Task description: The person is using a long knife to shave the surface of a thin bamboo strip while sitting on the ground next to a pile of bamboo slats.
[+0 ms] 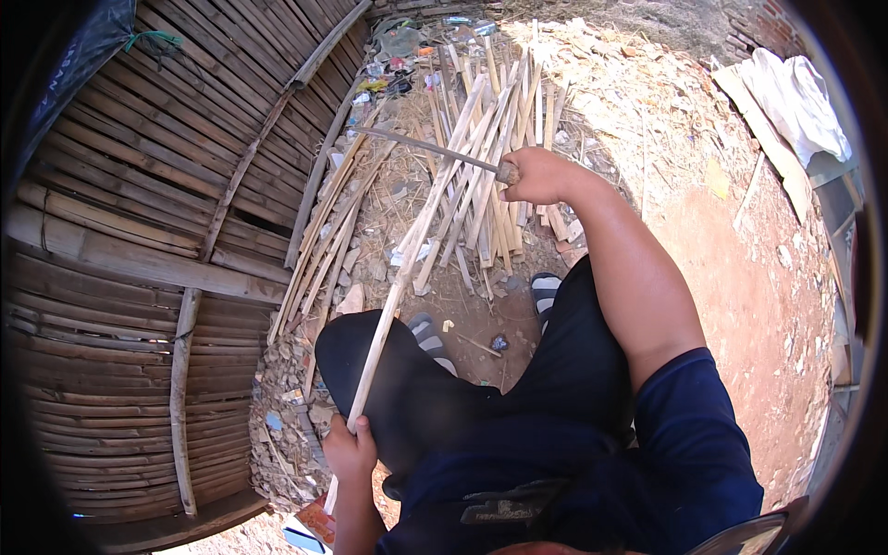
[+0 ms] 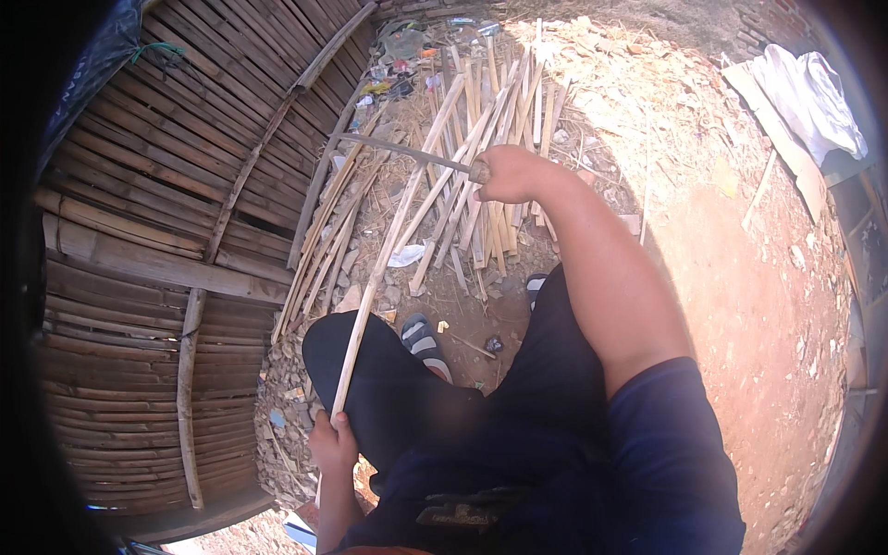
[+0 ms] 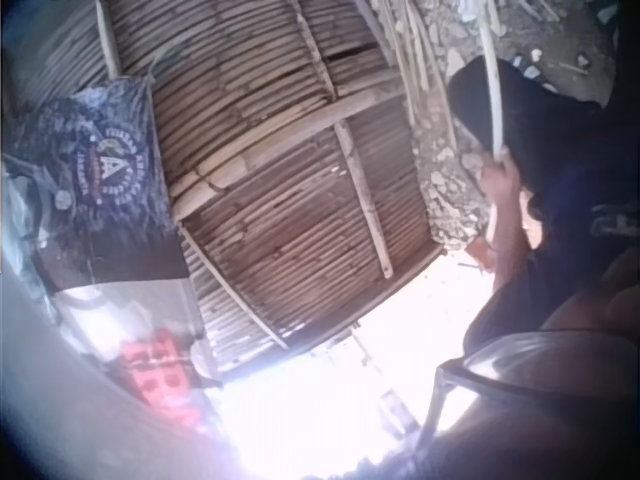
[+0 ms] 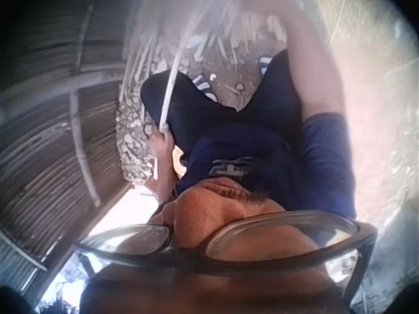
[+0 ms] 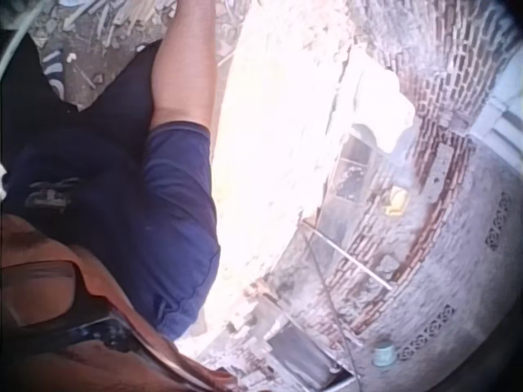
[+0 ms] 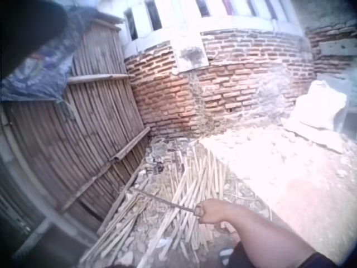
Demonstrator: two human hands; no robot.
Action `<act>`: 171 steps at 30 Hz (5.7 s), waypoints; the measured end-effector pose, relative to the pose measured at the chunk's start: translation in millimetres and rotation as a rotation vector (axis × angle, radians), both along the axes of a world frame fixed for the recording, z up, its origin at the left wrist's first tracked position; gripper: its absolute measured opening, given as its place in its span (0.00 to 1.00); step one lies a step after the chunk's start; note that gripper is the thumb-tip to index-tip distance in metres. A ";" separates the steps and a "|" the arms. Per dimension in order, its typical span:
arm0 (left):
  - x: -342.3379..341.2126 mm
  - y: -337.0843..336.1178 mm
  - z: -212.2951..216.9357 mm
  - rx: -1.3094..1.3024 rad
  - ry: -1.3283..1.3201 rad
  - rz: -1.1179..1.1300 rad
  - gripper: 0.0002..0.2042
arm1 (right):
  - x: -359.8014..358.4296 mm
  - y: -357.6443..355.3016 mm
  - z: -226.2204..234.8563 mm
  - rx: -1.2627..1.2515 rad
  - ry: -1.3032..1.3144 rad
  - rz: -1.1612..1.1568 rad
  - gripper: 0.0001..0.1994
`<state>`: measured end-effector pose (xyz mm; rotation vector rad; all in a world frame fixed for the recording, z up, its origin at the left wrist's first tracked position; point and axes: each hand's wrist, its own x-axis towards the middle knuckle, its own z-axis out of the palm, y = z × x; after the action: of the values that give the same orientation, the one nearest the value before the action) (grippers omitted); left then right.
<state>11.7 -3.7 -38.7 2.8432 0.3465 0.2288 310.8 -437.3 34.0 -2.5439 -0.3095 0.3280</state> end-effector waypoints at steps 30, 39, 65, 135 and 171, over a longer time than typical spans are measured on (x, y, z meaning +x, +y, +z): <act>5.5 -3.8 11.5 -0.028 0.095 0.000 0.34 | -29.0 13.1 20.6 -0.056 -0.047 0.322 0.18; 10.2 -5.5 13.7 -0.021 0.070 -0.028 0.33 | -17.0 -3.5 2.5 -0.016 -0.163 0.135 0.24; 6.7 0.4 7.9 -0.059 0.064 -0.036 0.31 | -64.7 62.3 15.0 -0.134 -0.044 0.545 0.16; 6.6 -9.7 15.3 -0.057 0.105 0.048 0.33 | -54.6 65.0 2.9 -0.107 -0.024 0.551 0.19; 8.5 -0.5 10.7 -0.094 0.135 0.022 0.31 | -39.0 40.4 3.8 -0.039 -0.004 0.486 0.19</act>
<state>20.2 -4.2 -28.1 2.7700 0.4052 0.0243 271.8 -396.8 37.8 -2.4800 -0.9347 0.5126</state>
